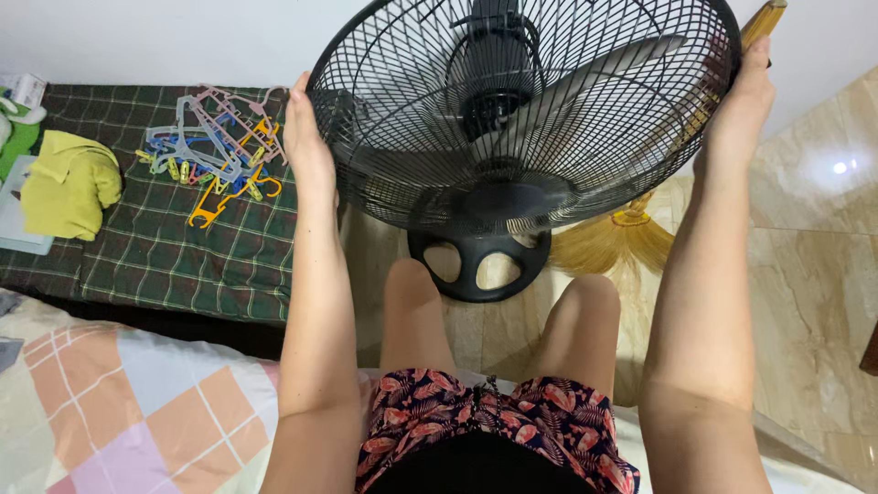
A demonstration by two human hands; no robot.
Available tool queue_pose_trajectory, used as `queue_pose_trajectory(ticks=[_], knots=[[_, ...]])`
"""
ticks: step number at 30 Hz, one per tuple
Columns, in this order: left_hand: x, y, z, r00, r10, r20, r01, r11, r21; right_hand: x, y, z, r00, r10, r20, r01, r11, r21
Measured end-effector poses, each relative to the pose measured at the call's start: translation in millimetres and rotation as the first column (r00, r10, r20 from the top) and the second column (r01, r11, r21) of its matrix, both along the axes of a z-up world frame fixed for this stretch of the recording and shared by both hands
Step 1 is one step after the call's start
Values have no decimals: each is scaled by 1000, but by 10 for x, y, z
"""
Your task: The person removes the front grill of a standing fan and uses a broom to sweep dust off the fan blades and grill. They move the fan to a different area to clean it thoroughly before returning it to its original spot and reattaching the grill.
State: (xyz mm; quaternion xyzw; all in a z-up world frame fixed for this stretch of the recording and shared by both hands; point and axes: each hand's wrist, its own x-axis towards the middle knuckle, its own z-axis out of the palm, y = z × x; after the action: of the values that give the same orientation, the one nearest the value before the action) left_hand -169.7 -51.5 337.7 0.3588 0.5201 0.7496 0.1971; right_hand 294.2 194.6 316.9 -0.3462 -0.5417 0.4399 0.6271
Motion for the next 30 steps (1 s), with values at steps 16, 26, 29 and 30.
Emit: queue_pose_trajectory(ticks=[16, 26, 29, 30], knots=[[320, -334, -13, 933, 191, -304, -186, 981, 48, 322, -437, 50, 999, -14, -30, 20, 981, 193], [1154, -943, -656, 988, -13, -153, 28, 995, 96, 896, -842, -710, 972, -175, -155, 194, 974, 118], [1464, -1300, -697, 929, -191, -316, -84, 723, -686, 1341, -876, -863, 976, -167, -140, 191, 964, 186], [1535, -1416, -726, 858, -328, -395, -257, 391, -884, 1481, -870, -910, 978, -164, -129, 189, 958, 215]])
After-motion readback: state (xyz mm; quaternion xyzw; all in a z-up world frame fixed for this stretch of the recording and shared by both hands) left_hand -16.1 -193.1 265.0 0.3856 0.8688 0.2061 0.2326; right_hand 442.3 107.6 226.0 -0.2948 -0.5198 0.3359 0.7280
